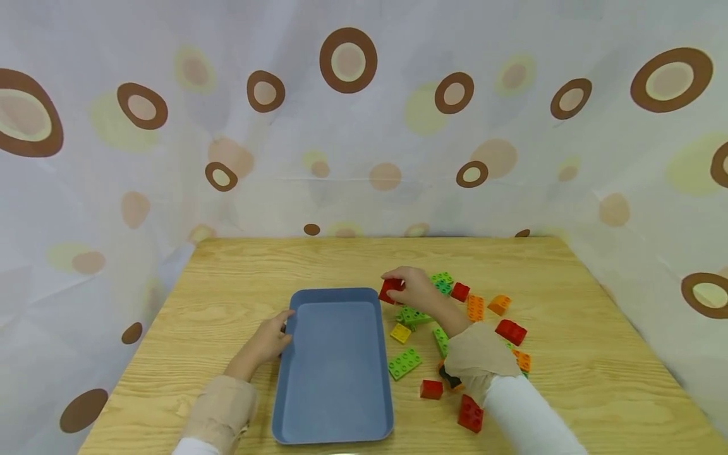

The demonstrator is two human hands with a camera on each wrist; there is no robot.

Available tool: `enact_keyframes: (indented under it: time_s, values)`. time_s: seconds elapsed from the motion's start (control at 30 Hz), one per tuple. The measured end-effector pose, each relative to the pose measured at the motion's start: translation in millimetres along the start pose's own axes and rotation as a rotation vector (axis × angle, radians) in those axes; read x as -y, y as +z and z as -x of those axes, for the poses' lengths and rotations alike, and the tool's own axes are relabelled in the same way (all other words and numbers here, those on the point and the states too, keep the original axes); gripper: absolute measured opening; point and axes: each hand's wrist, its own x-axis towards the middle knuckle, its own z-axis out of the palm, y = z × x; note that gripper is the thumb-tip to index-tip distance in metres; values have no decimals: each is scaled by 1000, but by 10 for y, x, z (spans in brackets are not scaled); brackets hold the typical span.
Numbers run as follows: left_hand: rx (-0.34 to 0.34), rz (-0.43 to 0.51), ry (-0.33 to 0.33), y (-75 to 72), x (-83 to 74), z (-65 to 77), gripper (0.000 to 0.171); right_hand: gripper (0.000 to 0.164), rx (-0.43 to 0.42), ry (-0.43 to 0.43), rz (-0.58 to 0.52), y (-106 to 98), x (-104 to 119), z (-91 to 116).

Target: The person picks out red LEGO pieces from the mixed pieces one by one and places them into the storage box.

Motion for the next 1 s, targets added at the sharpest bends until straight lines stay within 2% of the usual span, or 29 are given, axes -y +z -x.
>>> enact_keyframes:
  time_s: [0.1, 0.3, 0.47, 0.67, 0.87, 1.0]
  values:
    - [0, -30, 1, -31, 10, -11, 56, 36, 31, 30, -38, 26, 61, -95]
    - [8, -63, 4, -54, -4, -30, 56, 35, 27, 16, 55, 26, 182, -300]
    - [-5, -129, 25, -20, -25, -33, 54, 35, 56, -1, 42, 106, 435, -479]
    - [-45, -158, 49, -4, -4, -28, 52, 31, 53, -106, -1, 437, 699, -661]
    - [-59, -160, 61, 17, 19, -21, 50, 29, 99, -53, -58, 854, 782, -712]
    - [-62, -145, 58, -6, 8, -8, 50, 28, 120, -42, -59, 1049, 794, -739]
